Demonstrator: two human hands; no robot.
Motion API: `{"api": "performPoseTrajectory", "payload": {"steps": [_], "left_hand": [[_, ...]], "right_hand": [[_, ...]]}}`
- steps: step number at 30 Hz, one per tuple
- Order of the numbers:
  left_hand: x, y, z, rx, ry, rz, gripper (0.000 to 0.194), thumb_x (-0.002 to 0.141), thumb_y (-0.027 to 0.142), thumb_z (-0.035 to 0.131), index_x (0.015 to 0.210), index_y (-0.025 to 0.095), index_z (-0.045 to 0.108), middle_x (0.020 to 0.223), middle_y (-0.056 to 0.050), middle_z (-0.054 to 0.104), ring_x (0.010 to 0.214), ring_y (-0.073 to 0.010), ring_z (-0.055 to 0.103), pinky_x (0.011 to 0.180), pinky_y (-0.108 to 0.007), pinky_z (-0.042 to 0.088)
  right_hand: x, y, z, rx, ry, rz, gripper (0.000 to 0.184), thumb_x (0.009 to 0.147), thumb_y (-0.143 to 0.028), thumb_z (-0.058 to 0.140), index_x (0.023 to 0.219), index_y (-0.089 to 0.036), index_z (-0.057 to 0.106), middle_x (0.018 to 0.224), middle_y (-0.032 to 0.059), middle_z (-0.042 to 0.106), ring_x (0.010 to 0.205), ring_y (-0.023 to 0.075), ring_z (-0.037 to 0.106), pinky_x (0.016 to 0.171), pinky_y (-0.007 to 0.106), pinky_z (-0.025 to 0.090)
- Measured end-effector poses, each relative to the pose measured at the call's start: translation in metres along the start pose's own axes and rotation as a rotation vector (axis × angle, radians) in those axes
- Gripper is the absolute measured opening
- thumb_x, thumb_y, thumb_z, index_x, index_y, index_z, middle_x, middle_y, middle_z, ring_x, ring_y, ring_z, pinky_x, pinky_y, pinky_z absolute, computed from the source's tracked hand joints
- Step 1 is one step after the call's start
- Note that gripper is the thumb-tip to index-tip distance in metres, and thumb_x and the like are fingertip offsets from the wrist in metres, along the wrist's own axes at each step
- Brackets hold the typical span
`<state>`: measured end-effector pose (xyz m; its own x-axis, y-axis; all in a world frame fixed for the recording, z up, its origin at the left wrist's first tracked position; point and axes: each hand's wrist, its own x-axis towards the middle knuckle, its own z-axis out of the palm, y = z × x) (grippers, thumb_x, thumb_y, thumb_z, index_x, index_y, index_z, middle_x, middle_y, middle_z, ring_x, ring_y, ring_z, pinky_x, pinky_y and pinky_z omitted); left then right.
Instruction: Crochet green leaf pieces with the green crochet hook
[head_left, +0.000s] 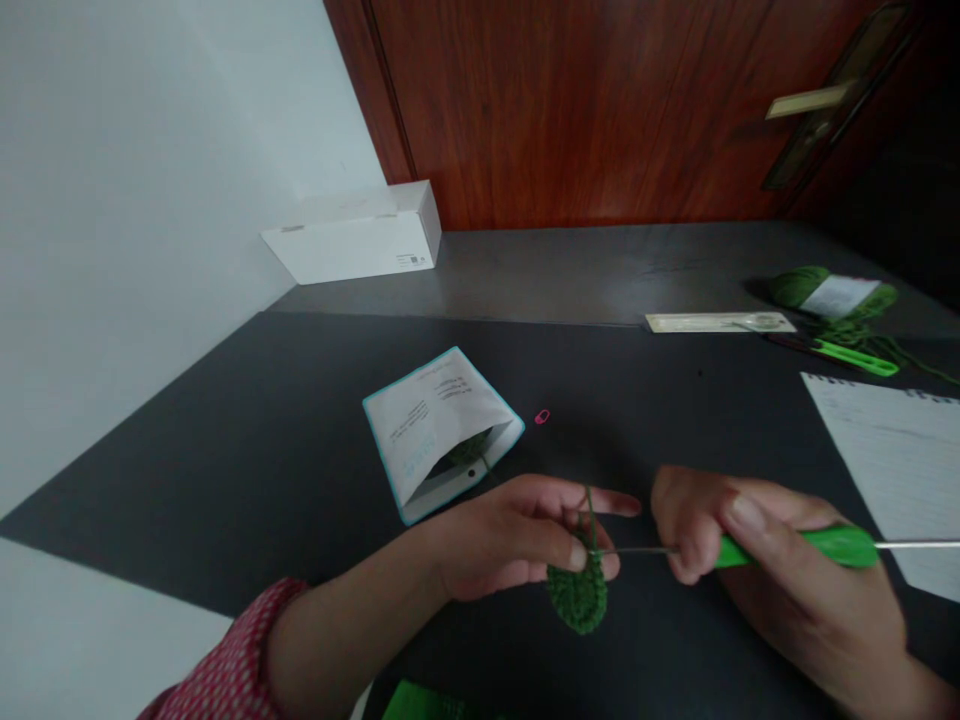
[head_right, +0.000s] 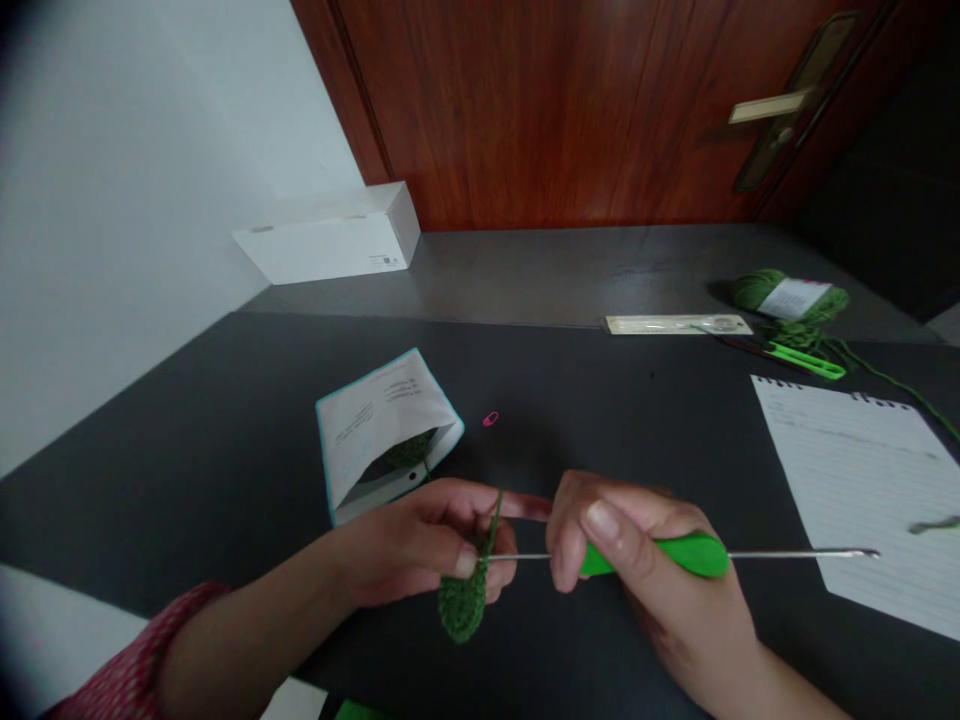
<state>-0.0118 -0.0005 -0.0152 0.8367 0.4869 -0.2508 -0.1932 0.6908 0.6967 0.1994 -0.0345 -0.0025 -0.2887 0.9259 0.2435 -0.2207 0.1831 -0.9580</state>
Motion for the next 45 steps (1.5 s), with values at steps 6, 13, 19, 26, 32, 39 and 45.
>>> {"api": "performPoseTrajectory", "payload": {"steps": [6,13,19,26,32,39,45], "left_hand": [[0.001,0.001,-0.002,-0.003,-0.03,-0.106,0.059,0.063,0.022,0.077,0.121,0.016,0.065,0.078,-0.001,0.065,0.07,-0.0126,0.058,0.067,-0.027,0.042],[-0.003,0.0,0.0,0.013,-0.019,-0.084,0.062,0.063,0.021,0.078,0.123,0.014,0.064,0.078,-0.001,0.064,0.07,-0.0116,0.058,0.067,-0.026,0.042],[-0.005,0.006,0.01,0.066,0.131,0.008,0.057,0.067,0.013,0.074,0.123,0.016,0.064,0.084,-0.002,0.064,0.076,-0.0117,0.057,0.069,-0.025,0.041],[-0.004,0.007,0.012,0.067,0.155,0.008,0.06,0.067,0.012,0.076,0.125,0.015,0.062,0.084,-0.002,0.064,0.076,-0.0116,0.057,0.07,-0.025,0.04],[-0.002,0.003,0.009,0.075,0.146,0.009,0.06,0.067,0.012,0.076,0.125,0.015,0.062,0.083,-0.002,0.065,0.074,-0.0112,0.057,0.069,-0.025,0.04],[-0.002,0.007,0.008,0.07,0.101,-0.014,0.059,0.065,0.011,0.079,0.122,0.017,0.065,0.083,-0.001,0.065,0.072,-0.0091,0.057,0.067,-0.022,0.039],[-0.003,0.011,0.009,0.052,0.116,-0.021,0.059,0.065,0.007,0.079,0.122,0.018,0.065,0.083,0.0,0.065,0.069,-0.0076,0.057,0.065,-0.021,0.041]], "right_hand": [[0.001,-0.013,-0.005,-0.225,-0.177,-0.154,0.036,0.1,-0.037,0.041,0.078,-0.022,0.066,0.064,0.0018,0.061,0.063,0.0172,0.058,0.063,0.034,0.045],[-0.004,-0.014,-0.005,-0.232,-0.192,-0.148,0.036,0.1,-0.037,0.041,0.077,-0.023,0.065,0.064,0.0022,0.061,0.062,0.0181,0.058,0.061,0.034,0.044],[-0.007,-0.009,-0.001,-0.192,-0.063,-0.106,0.036,0.1,-0.038,0.041,0.077,-0.023,0.065,0.065,0.002,0.061,0.064,0.0175,0.055,0.06,0.033,0.042],[-0.007,-0.006,-0.001,-0.131,0.003,-0.03,0.038,0.099,-0.039,0.044,0.074,-0.024,0.068,0.064,0.0013,0.059,0.063,0.0166,0.054,0.058,0.031,0.04],[-0.005,-0.007,-0.002,-0.126,0.004,0.053,0.041,0.096,-0.04,0.048,0.067,-0.021,0.068,0.06,0.0011,0.059,0.059,0.0155,0.054,0.056,0.029,0.039],[0.004,0.007,0.003,0.238,0.09,0.28,0.041,0.094,-0.039,0.05,0.061,-0.021,0.067,0.052,0.0003,0.057,0.054,0.0138,0.05,0.055,0.027,0.039],[0.006,0.013,0.006,0.445,0.145,0.479,0.037,0.09,-0.042,0.057,0.061,-0.02,0.065,0.052,-0.0017,0.052,0.052,0.0116,0.042,0.054,0.025,0.038]]}}
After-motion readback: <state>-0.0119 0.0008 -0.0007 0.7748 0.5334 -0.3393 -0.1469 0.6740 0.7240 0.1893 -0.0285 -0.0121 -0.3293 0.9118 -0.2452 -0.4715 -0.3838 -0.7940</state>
